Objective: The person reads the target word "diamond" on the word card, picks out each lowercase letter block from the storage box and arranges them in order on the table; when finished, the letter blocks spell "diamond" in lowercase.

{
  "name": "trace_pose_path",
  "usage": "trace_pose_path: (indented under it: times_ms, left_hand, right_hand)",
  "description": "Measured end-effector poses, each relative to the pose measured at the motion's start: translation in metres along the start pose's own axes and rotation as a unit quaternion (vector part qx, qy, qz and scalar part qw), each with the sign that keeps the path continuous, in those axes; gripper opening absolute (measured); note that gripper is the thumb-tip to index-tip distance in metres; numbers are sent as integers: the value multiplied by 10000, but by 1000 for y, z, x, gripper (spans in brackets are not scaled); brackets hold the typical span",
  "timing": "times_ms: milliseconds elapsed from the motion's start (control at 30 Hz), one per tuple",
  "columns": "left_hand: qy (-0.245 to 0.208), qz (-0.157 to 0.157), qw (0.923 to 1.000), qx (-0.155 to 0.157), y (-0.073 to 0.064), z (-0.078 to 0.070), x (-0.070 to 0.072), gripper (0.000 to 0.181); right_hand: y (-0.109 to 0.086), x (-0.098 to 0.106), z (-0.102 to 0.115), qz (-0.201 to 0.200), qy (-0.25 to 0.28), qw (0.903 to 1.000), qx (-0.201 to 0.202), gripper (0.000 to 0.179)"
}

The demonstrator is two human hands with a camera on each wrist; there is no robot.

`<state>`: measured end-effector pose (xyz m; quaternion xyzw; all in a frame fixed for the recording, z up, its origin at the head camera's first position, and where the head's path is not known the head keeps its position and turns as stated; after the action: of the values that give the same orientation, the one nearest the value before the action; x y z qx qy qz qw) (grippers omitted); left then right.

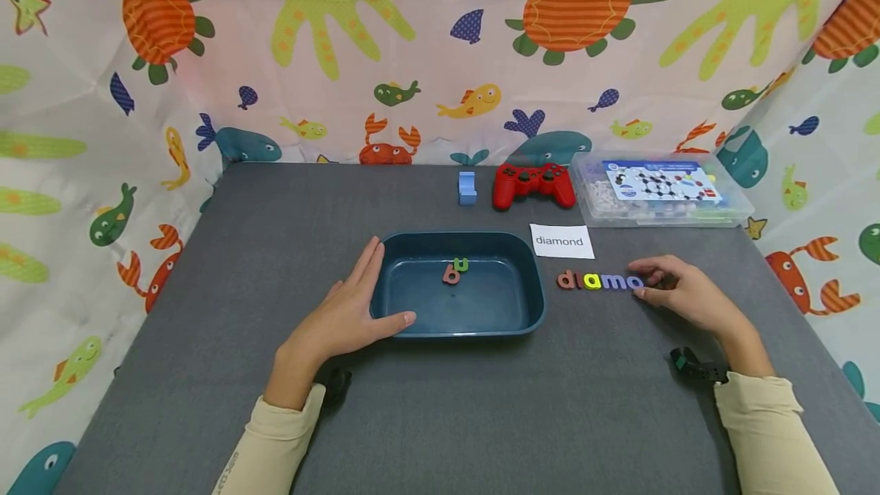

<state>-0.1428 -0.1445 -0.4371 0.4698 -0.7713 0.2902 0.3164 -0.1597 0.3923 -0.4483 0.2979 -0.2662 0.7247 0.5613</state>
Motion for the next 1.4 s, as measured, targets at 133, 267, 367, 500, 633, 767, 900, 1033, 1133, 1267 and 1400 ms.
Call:
trace_pose_path:
  times_ms: [133,267,367,500,633,767,900,1033,1133,1267,1400]
  left_hand:
    - [-8,19,10000,20,0,-1,0,122]
    - [-20,2,10000,49,0,-1,0,122]
    - [-7,-12,10000,47,0,-1,1,122]
    - [6,14,10000,37,0,-1,1,122]
    - [19,5,10000,41,0,0,0,122]
    - [34,0,10000,30,0,0,1,121]
    - [58,16,10000,29,0,0,0,121]
    - [60,24,10000,58,1,0,0,121]
    - [65,5,10000,63,1,0,0,121]
    - [96,-24,9999,65,0,1,0,122]
    - [112,-28,9999,25,0,2,0,122]
  right_hand:
    - [0,4,6,-107,433,9973,-581,53]
    - [6,9,16,-438,1039,9893,-923,63]
    - [10,11,27,-699,1641,9798,-906,64]
    - [15,11,50,-921,3134,9448,-259,55]
    - [23,10,80,-869,4298,8969,581,53]
    - [32,8,109,-773,4598,8781,1073,52]
    - [41,1,132,-632,4586,8744,1455,52]
    - [49,-8,152,-511,4536,8736,1689,52]
    - [55,-16,167,-451,4409,8785,1785,52]
    - [63,-30,186,-408,3942,8994,1842,53]
    - [71,-48,203,-359,3293,9265,1785,55]
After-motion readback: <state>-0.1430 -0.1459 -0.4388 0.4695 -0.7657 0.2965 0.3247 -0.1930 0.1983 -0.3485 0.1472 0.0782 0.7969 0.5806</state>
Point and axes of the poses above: each hand's wrist, its own y-axis towards the middle knuckle, its own x-axis out of the back of the hand, z = x × y, the point moved 3 cm from there along y, towards the middle knuckle, and after that the axes turned 2 degrees about y, right-handed, at the moved point
